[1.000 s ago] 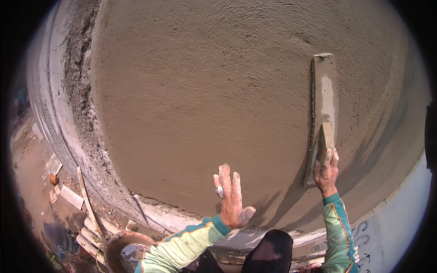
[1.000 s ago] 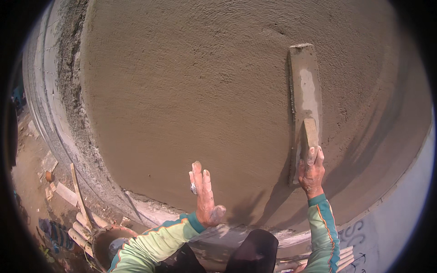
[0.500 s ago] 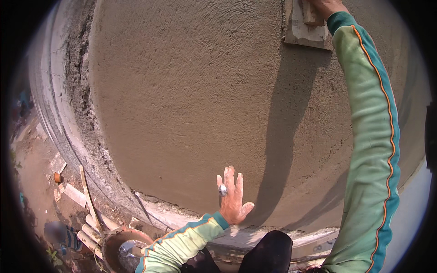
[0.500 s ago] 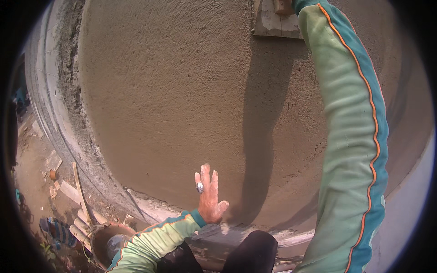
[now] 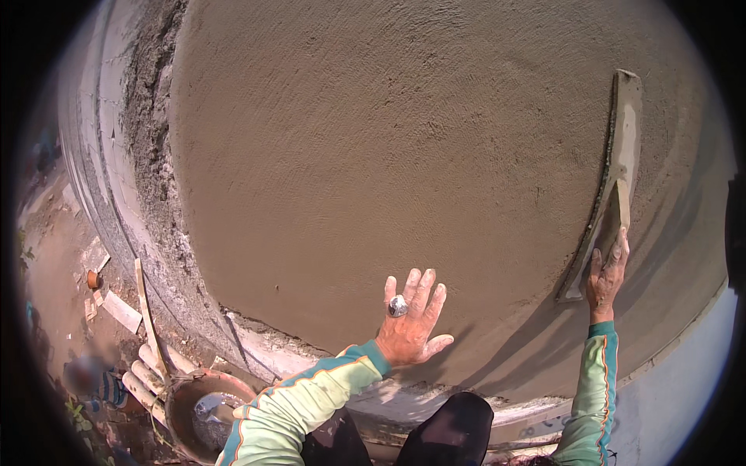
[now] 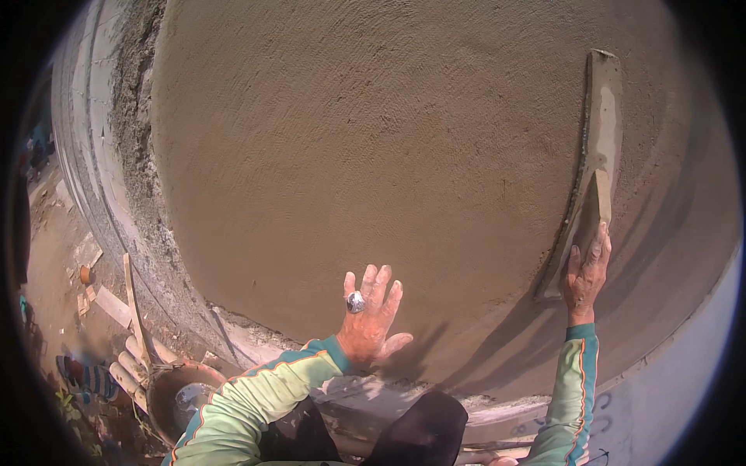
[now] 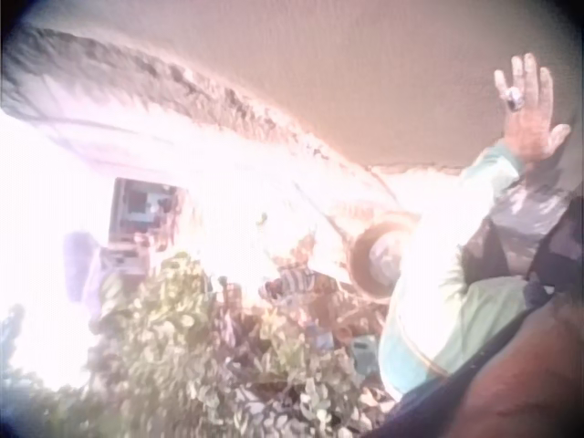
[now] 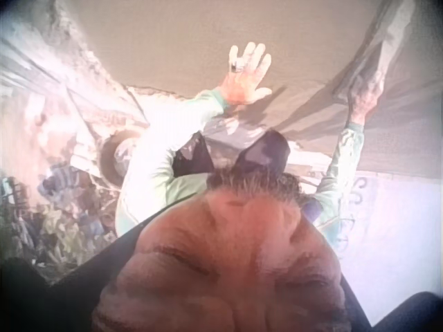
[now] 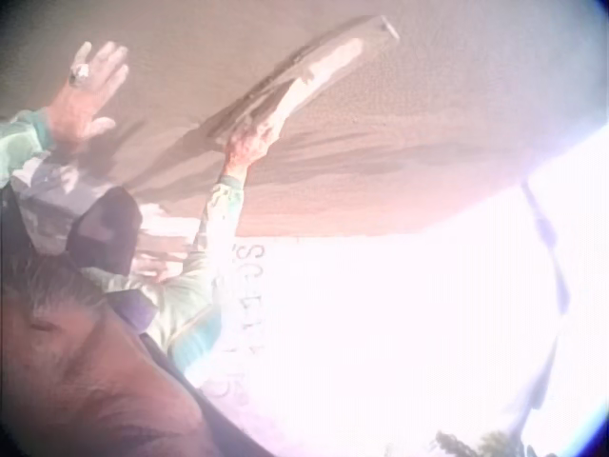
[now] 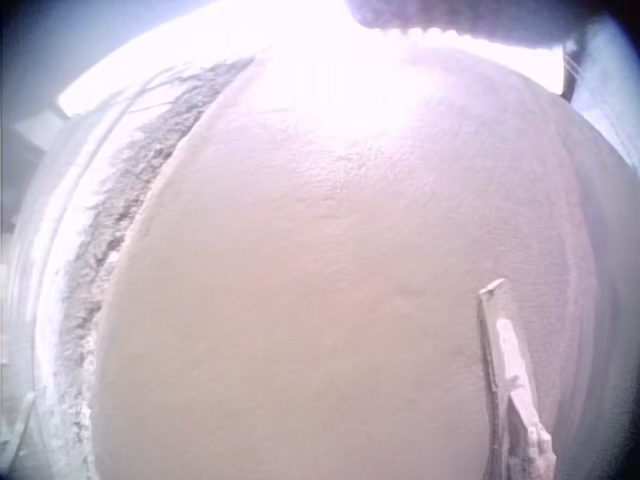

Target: The person applies and smooths wet cement onto a vertical wall using a trowel and a wooden float. They scoop cement from a bucket, spread it on the wall, and repeatedly smooth the surface to create an even finish.

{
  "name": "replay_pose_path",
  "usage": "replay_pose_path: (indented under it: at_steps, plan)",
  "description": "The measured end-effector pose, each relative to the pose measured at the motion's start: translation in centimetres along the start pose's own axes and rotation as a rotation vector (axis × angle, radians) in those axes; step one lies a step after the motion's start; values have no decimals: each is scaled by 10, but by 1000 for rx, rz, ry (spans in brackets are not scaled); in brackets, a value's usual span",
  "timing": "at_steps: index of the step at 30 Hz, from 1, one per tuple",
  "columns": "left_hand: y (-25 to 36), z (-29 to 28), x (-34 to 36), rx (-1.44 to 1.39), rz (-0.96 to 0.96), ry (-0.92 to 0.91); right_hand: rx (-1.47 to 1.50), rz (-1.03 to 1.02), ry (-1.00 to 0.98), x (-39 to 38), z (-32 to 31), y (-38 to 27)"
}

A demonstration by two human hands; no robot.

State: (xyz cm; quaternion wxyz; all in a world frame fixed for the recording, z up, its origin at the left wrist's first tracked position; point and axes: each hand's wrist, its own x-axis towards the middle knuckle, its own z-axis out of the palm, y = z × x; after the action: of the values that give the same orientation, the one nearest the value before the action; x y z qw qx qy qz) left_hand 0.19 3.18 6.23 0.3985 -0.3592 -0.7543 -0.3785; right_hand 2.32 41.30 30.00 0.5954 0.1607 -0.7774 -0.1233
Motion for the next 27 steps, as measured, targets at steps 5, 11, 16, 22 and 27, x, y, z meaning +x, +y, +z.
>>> replay_pose_path:
  at_steps: [5,11,16,22,27]
  plan:
    - [22,49,16,30,8,-59,-7,-382,-311,-150,36,-70]
    - [2,61,85,78,-16,176,-79,-443,-281,-35,53,-136]
    - [8,27,205,92,69,325,-106,-359,-224,56,28,-110]
    - [33,22,305,119,220,501,-107,-285,-101,120,10,-63]
    - [54,20,370,155,326,671,-138,-228,-97,155,-5,-32]
